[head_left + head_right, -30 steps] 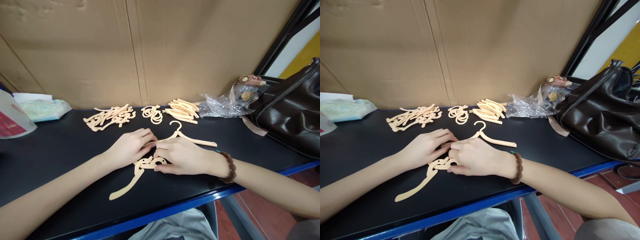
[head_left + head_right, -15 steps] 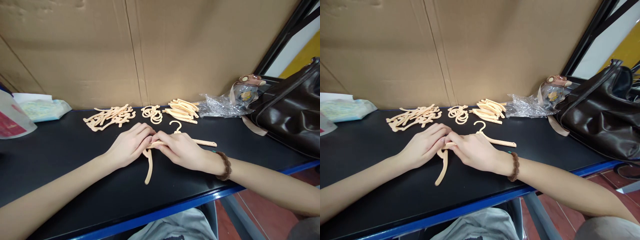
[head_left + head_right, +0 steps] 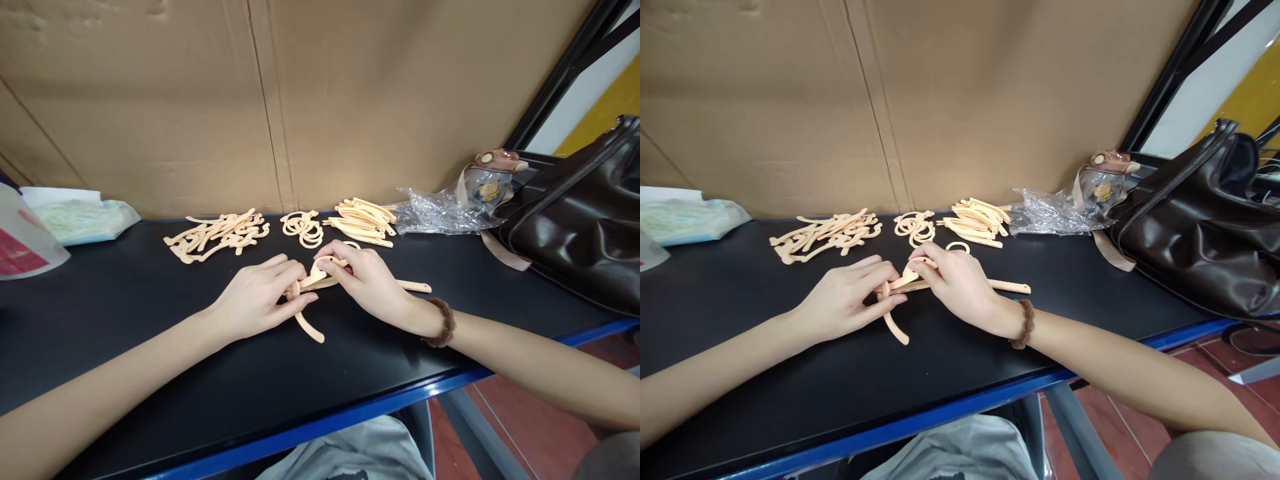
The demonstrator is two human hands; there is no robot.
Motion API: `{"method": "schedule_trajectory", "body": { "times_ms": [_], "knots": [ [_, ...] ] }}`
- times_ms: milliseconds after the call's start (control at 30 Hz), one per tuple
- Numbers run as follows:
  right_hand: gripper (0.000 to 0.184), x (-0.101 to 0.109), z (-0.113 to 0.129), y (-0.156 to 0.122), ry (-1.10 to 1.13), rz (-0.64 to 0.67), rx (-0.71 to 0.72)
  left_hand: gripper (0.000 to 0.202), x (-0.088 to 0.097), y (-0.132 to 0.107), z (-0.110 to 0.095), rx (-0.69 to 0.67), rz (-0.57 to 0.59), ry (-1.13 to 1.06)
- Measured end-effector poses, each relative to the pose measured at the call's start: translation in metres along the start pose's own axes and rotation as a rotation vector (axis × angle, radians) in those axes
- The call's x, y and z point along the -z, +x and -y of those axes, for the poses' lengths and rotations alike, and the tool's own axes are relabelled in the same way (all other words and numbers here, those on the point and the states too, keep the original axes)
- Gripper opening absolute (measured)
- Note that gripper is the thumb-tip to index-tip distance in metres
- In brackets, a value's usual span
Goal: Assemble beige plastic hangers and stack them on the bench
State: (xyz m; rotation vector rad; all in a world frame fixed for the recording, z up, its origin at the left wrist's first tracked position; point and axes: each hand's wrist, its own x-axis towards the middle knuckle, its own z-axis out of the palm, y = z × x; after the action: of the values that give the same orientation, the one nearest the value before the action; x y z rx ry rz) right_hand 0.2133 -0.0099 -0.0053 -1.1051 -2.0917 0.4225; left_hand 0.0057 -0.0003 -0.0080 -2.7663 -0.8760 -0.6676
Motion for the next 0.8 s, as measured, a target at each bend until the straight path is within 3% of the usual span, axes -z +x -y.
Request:
{"method": "schedule_trajectory", "body": {
  "times_ms": [200,500,800],
  "knots": [
    [0.012,-0.003,-0.005,0.003,0.116,0.001,0.013,0.016,-0.001,-0.001,-0.001,-0.002,0.004,0.012],
    [0.012,0.001,-0.019,0.013,0.448,-0.236,-0.107,0.024,-0.001,-0.004,0.002,0.075,0.062,-0.032],
    [0.016,-0.003,-0.017,0.012,0.566,-0.107,-0.086,0.026,0.001,-0.001,-0.001,-0.006,0.032,0.018]
  ]
}}
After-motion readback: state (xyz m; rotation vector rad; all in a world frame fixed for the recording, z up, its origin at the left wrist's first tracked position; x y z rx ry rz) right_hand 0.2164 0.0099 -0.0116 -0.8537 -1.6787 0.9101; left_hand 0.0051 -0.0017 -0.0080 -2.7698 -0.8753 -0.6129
